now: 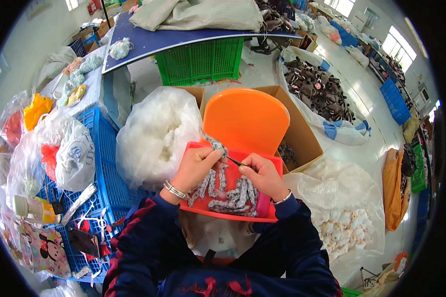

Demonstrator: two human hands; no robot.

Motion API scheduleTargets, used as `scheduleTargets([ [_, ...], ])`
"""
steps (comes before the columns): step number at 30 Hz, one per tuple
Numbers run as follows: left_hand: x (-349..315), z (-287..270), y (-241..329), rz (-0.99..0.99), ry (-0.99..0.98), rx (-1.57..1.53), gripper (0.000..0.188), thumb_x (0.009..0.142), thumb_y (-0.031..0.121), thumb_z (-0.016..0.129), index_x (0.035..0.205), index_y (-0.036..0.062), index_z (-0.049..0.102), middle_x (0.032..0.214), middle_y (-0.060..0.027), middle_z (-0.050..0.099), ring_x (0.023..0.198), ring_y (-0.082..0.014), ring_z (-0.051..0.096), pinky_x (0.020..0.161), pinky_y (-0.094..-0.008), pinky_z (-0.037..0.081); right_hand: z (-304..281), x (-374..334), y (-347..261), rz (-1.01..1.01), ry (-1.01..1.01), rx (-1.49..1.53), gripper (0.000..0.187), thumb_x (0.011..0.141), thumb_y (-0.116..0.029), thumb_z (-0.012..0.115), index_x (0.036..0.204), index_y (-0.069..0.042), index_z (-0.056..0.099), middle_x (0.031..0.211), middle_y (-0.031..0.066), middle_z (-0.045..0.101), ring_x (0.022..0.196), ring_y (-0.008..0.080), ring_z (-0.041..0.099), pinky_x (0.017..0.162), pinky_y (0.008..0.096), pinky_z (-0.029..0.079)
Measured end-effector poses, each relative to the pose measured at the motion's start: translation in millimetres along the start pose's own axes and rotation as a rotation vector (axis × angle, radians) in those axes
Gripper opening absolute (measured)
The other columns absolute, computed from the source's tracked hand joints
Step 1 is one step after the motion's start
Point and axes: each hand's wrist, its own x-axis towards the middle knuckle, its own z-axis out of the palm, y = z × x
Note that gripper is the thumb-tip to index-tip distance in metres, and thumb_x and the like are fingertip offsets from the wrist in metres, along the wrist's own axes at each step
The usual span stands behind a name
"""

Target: The person repeatedly inserts white stuffing into a small patterned fabric item using a metal tool. They adjust the fabric and push the stuffing deeper, then place the item into a red tray. The process is repeated with additional fabric items.

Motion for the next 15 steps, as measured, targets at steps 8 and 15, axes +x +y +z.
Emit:
scheduleTargets([
  [8, 0.0, -13.0, 3.6, -0.011, 0.023, 0.025, 0.021, 0.091, 0.015, 0.067, 0.078, -0.0006, 0.066, 0.067, -0.0004, 0.063, 0.063, -0.0058, 0.058, 0.059, -0.0216, 0.045, 1.9, -1.0, -5.3, -0.032, -0.027, -0.044, 0.009, 0.093, -0.009, 0.064, 0.092, -0.001, 0.060, 0.074, -0.0050, 0.054, 0.064, 0.0010, 0.045, 0.056, 0.0200, 0.036],
  [15, -0.8, -10.5, 6.2, -0.066, 0.027, -0.115, 0.021, 0.091, 0.014, 0.069, 0.074, 0.0045, 0.061, 0.065, -0.0002, 0.061, 0.061, -0.0062, 0.058, 0.056, -0.0202, 0.042, 3.1, -4.0, -6.4, -0.044, -0.021, -0.012, 0.009, 0.092, -0.008, 0.065, 0.091, -0.001, 0.061, 0.071, -0.0049, 0.052, 0.063, 0.0015, 0.044, 0.055, 0.0210, 0.035],
])
